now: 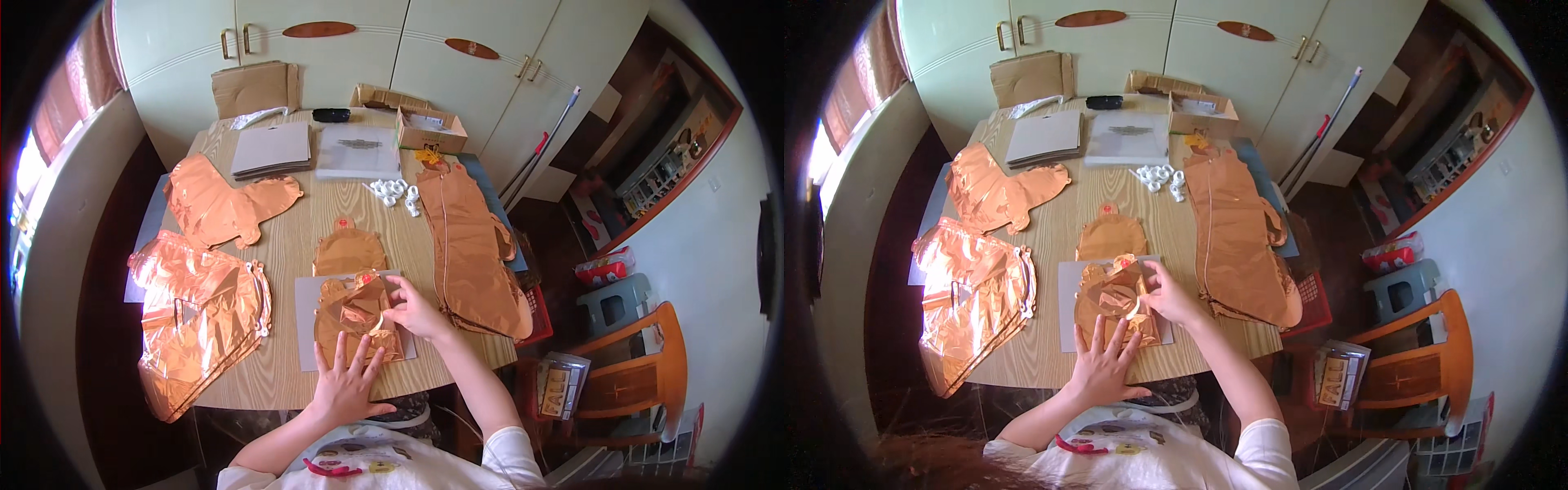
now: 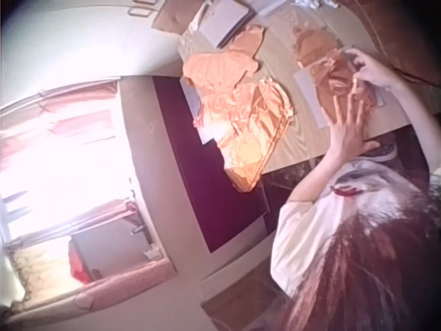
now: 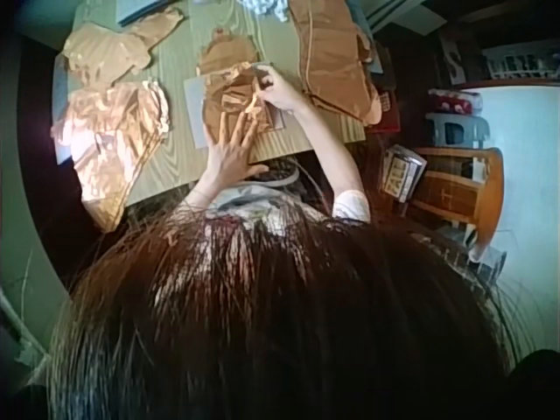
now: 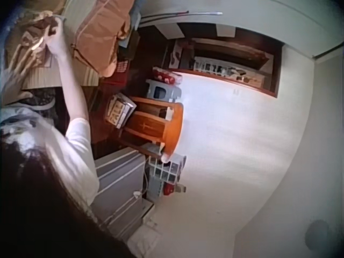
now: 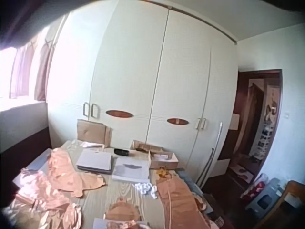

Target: Folding foil balloons and inserting them into plastic packaging sleeves with cardboard backings.

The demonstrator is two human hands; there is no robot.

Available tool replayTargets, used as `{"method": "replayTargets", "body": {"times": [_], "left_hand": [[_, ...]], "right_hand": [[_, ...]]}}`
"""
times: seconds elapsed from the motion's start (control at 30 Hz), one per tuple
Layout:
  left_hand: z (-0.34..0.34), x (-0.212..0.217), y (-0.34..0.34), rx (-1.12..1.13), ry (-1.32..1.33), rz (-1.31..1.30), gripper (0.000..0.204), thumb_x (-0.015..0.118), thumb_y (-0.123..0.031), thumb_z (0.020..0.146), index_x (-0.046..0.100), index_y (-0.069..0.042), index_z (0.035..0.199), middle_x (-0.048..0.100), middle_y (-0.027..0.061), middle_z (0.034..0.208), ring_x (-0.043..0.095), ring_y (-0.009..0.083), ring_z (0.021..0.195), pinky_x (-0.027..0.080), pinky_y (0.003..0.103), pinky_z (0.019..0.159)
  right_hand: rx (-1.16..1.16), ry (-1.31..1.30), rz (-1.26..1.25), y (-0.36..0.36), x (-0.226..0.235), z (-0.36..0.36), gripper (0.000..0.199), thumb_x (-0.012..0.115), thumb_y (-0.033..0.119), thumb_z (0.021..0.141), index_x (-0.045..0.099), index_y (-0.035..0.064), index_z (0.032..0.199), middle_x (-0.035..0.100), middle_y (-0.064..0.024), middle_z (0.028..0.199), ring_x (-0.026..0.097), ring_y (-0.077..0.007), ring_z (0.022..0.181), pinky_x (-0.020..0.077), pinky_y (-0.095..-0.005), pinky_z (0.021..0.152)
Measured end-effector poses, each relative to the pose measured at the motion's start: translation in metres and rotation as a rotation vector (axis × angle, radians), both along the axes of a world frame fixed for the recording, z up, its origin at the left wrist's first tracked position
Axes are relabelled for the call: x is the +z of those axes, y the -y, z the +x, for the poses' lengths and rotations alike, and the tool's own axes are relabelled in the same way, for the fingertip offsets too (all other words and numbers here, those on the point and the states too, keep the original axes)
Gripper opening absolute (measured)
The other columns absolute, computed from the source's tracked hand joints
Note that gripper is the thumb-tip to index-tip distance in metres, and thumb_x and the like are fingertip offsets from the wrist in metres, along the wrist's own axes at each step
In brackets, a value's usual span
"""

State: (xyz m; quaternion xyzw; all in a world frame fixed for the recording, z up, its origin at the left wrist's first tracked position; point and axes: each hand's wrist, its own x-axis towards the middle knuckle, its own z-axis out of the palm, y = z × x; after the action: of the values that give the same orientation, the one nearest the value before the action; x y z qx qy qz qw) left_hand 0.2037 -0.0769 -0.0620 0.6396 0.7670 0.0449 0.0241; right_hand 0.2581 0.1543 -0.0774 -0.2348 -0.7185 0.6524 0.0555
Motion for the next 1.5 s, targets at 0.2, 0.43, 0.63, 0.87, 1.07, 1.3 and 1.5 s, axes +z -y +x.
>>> {"method": "replayTargets", "body": {"times": [0.2,0.43,0.63,0.87,1.07,1.3,1.5], "left_hand": [[0.000,-0.001,-0.002,-0.012,0.001,0.009,0.104,0.043,-0.087,0.072,0.038,-0.018,0.149,0.031,0.0166,0.155,0.016,0.0513,0.142,0.009,0.082,0.099],[0.000,-0.003,0.001,-0.004,0.011,0.022,0.103,0.044,-0.087,0.072,0.038,-0.019,0.149,0.032,0.0165,0.154,0.016,0.0515,0.142,0.007,0.082,0.099],[-0.001,0.000,-0.001,-0.007,-0.016,-0.065,0.102,0.043,-0.087,0.072,0.037,-0.020,0.150,0.033,0.0163,0.154,0.016,0.0518,0.142,0.006,0.082,0.099],[0.000,0.003,-0.002,0.002,0.003,-0.038,0.104,0.046,-0.086,0.072,0.036,-0.019,0.150,0.032,0.0151,0.154,0.018,0.0502,0.143,0.007,0.082,0.100],[-0.001,0.004,-0.001,0.003,0.045,-0.003,0.103,0.051,-0.084,0.070,0.039,-0.018,0.148,0.029,0.0168,0.156,0.018,0.0512,0.142,0.007,0.081,0.101],[0.010,0.007,0.012,0.003,0.015,-0.045,0.102,0.051,-0.085,0.069,0.035,-0.025,0.150,0.030,0.0143,0.155,0.021,0.0524,0.140,0.009,0.081,0.100],[0.009,0.006,0.009,-0.051,0.036,-0.026,0.099,0.049,-0.087,0.069,0.035,-0.031,0.150,0.033,0.0160,0.153,0.021,0.0542,0.139,0.010,0.082,0.099]], "right_hand": [[-0.046,-0.060,0.002,-0.022,-0.013,-0.024,0.065,0.066,-0.001,0.086,0.035,0.0058,0.142,0.059,-0.0121,0.107,0.063,-0.0169,0.090,0.0531,-0.0308,0.078],[-0.109,-0.046,0.780,-0.011,0.008,-0.041,0.047,0.065,0.002,0.088,0.050,0.0020,0.132,0.059,-0.0148,0.120,0.065,-0.0227,0.101,0.0533,-0.0368,0.087],[0.303,-0.240,1.189,0.043,0.003,-0.015,0.047,0.057,0.026,0.095,0.051,0.0035,0.136,0.048,-0.0142,0.144,0.049,-0.0299,0.131,0.0366,-0.0464,0.110],[0.364,0.092,1.240,0.026,-0.012,-0.018,0.064,0.032,0.046,0.102,0.028,0.0048,0.151,0.025,-0.0123,0.158,0.019,-0.0280,0.148,0.0124,-0.0440,0.121],[0.156,0.170,1.296,0.004,-0.018,-0.031,0.069,0.038,0.046,0.100,0.029,-0.0024,0.149,0.026,-0.0214,0.156,0.021,-0.0358,0.146,0.0164,-0.0440,0.120],[0.160,0.005,1.267,0.013,-0.026,-0.018,0.069,0.047,0.041,0.098,0.032,-0.0076,0.145,0.032,-0.0293,0.150,0.029,-0.0402,0.142,0.0231,-0.0458,0.117],[0.148,-0.033,1.152,0.015,-0.029,-0.014,0.058,0.049,0.030,0.099,0.035,0.0006,0.146,0.033,-0.0212,0.153,0.034,-0.0376,0.140,0.0271,-0.0459,0.116]]}}
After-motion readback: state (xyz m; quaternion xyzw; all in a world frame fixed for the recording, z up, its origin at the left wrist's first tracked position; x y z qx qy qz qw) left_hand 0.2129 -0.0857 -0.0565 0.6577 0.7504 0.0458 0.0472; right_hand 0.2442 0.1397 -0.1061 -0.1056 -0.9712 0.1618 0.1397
